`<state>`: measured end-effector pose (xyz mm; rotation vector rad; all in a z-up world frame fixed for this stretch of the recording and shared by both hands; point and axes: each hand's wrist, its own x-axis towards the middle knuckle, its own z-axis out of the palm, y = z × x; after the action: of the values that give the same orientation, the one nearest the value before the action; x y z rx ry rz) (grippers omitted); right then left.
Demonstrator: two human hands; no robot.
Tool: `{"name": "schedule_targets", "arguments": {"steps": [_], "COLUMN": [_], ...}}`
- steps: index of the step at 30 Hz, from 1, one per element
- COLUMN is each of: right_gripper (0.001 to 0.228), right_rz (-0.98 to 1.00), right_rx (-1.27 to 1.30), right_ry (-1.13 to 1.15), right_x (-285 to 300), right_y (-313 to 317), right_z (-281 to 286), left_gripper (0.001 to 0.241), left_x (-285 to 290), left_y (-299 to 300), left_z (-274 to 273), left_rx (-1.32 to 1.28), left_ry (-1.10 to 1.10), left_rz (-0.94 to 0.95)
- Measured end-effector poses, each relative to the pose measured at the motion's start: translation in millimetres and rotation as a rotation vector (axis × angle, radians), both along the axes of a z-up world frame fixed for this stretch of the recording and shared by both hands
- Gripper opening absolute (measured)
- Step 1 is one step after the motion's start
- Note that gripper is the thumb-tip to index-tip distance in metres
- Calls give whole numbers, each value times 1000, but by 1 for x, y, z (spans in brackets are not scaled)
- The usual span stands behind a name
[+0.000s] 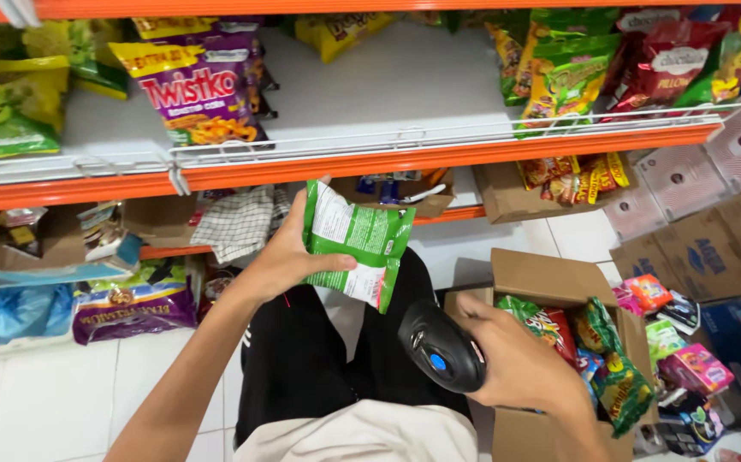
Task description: The person scans bags of snacks using a handheld barcode scanner.
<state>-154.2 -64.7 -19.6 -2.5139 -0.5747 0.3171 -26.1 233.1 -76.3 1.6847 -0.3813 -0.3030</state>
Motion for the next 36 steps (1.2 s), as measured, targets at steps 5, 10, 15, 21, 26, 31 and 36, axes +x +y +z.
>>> {"name": "schedule_targets", "arguments": {"steps": [5, 10, 15, 21, 26, 31, 36], "right_gripper": [40, 43, 65, 53, 37, 32, 35], "right_rz": [-79, 0, 9, -104, -336, 29, -201], "right_rx": [-106, 280, 349, 412, 1396, 1745, 1658], "right_ry": [202, -160, -709, -957, -192, 298, -99], "right_x": [3, 4, 6, 31, 69, 111, 137], "right_y": [23, 42, 87, 85, 75, 90, 112], "right_z": [29, 20, -1, -27, 3, 94, 153], "left_gripper": [124, 135, 116, 77, 105, 118, 113], "left_x": [-3, -4, -22, -46, -71, -30, 42], "left_y": [11, 11, 10, 29, 29, 10, 15], "left_z": [10, 6, 30, 97, 167, 220, 254], "left_rx": [-20, 53, 58, -3, 23, -60, -202], "left_ry": [-29, -14, -72, -108, -792, -864, -1023], "left_rz": [8, 156, 160, 115, 170, 249, 349]}}
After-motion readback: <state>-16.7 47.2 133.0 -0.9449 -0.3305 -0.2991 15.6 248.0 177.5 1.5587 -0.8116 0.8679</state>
